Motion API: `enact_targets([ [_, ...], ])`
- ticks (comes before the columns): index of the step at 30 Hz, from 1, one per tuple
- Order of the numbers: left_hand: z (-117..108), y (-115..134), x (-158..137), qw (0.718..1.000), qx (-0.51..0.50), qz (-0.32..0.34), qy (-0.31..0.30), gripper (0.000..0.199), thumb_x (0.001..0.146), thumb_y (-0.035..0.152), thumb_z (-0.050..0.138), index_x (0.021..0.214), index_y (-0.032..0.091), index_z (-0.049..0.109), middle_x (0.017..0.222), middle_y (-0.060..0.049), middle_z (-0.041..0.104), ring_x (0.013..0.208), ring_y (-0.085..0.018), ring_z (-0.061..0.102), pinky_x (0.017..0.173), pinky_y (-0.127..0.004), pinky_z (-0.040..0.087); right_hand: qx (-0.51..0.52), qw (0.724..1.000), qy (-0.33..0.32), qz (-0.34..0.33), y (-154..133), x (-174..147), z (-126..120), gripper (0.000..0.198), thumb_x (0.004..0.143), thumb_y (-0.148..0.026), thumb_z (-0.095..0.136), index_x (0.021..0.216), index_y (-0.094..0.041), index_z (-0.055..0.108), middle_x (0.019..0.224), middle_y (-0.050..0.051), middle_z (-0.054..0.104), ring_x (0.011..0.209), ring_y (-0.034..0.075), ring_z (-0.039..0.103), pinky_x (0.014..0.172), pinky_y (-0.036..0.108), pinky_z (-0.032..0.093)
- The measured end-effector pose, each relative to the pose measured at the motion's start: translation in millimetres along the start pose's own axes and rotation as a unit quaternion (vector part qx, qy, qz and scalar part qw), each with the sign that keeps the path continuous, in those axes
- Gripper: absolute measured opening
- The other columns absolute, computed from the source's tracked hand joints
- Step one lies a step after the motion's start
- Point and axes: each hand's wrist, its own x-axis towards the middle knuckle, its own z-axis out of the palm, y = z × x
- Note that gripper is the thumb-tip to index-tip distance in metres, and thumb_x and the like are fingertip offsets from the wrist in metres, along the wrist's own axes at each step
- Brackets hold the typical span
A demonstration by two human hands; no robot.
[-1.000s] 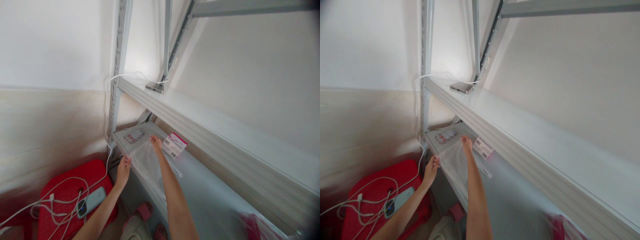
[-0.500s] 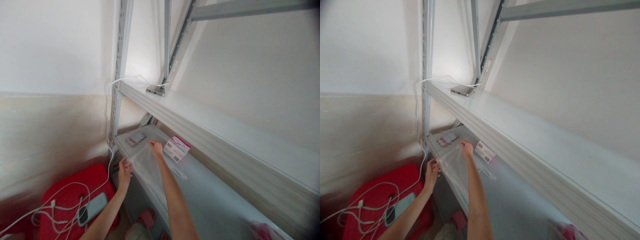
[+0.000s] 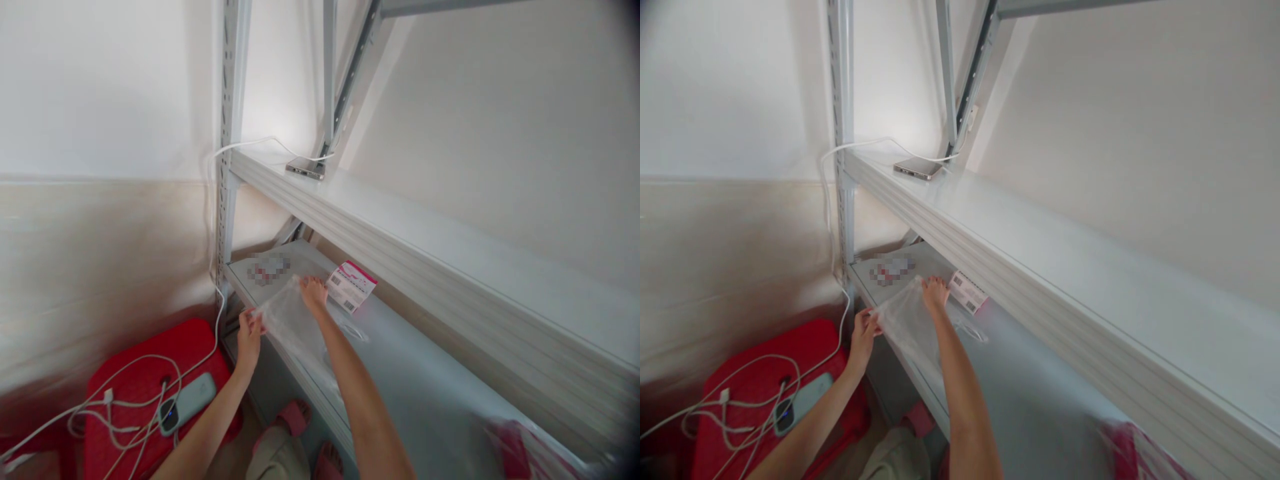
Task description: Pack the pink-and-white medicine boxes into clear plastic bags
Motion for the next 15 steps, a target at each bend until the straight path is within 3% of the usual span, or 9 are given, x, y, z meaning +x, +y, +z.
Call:
enact_targets([
  [7,-3.2,3.1,2.6,0.994,0.102,0.024,-0.024,0.038,0.072,0.04,0.055,0.103,0.018,0.047,0.062,0.008,0.045,0.053,-0.012,0.055,0.058,-0.028,0.049,-0.018,0.999,-0.026,-0.005,8.5,-5.6,-13.4,0.03,0.092,-0.043,0.046,0.096,-0.026,0.069,0.092,0.012,0.07,0.1,0.025,0.061,0.094,0.044,0.034],
  [12,-3.3,6.2,-6.8,0.995,0.095,0.036,-0.014,0.04,0.072,0.038,0.054,0.105,0.018,0.042,0.064,0.007,0.049,0.055,-0.013,0.057,0.058,-0.028,0.048,-0.065,0.997,0.032,-0.003,-4.4,-25.5,-22.8,0.039,0.097,-0.042,0.034,0.11,-0.023,0.065,0.105,0.014,0.068,0.107,0.027,0.056,0.095,0.044,0.033],
  [15,-1.4,7.5,-11.6,0.995,0.091,0.029,-0.021,0.042,0.073,0.039,0.054,0.106,0.018,0.04,0.062,0.007,0.049,0.055,-0.014,0.057,0.059,-0.029,0.049,-0.092,0.994,0.057,0.004,-1.8,-47.0,-43.1,0.042,0.098,-0.043,0.031,0.122,-0.022,0.059,0.118,0.014,0.062,0.115,0.029,0.05,0.099,0.048,0.029],
])
